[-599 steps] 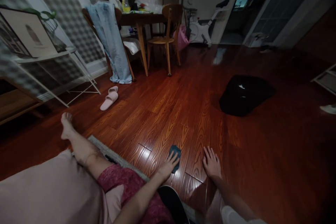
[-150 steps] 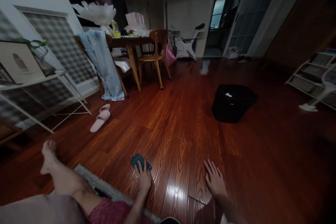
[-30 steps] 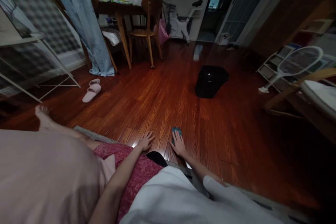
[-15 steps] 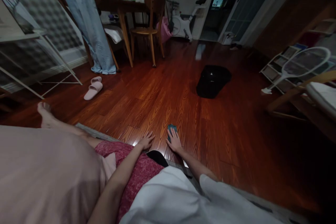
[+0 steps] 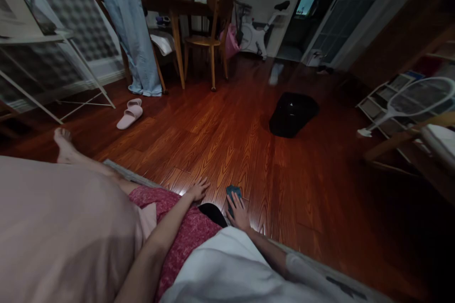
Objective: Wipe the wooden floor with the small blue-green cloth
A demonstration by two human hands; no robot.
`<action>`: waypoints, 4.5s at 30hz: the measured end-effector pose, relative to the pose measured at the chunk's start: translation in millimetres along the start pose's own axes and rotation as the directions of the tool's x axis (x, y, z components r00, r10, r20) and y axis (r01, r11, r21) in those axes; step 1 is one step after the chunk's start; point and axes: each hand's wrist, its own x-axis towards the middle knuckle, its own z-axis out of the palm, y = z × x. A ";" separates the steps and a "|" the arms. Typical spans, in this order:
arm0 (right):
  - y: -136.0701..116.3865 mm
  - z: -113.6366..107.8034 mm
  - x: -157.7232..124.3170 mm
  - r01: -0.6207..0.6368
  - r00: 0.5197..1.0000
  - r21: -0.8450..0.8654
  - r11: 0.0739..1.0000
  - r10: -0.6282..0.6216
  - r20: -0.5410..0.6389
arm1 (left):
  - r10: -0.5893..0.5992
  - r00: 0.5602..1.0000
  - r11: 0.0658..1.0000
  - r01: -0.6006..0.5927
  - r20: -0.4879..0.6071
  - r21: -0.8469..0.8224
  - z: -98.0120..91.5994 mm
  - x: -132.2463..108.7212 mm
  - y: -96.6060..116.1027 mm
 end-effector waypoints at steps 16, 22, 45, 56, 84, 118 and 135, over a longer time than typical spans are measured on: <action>6.2 2.0 99.2 -0.153 0.987 0.054 0.987 0.156 -0.046 | -0.012 1.000 1.000 0.012 0.000 -0.021 -0.1 -1.3 1.8; 35.3 -12.9 4.9 0.053 0.995 0.113 0.992 -0.062 0.075 | 0.021 1.000 0.999 -0.021 -0.020 -0.024 0.4 -1.7 0.4; 62.1 -11.6 10.3 -0.184 0.981 0.073 0.980 0.188 -0.049 | -0.005 1.000 0.998 0.005 -0.008 0.070 4.9 4.7 -6.0; 130.9 -39.6 -57.0 -0.510 0.844 0.041 0.859 0.509 -0.169 | -0.005 1.000 0.994 0.004 0.003 0.110 10.5 9.1 -13.7; 142.7 -34.7 -12.0 -0.661 0.697 0.095 0.745 0.655 -0.290 | -0.008 1.000 0.997 0.008 0.003 0.072 7.1 5.8 -8.3; 80.7 1.0 96.4 -0.523 0.812 0.125 0.843 0.538 -0.227 | -0.004 1.000 1.000 0.004 0.003 0.008 4.0 4.6 -2.0; 210.2 -29.5 -25.7 -0.636 0.702 0.093 0.766 0.625 -0.341 | -0.012 1.000 1.000 0.012 -0.007 -0.014 14.9 7.3 -5.9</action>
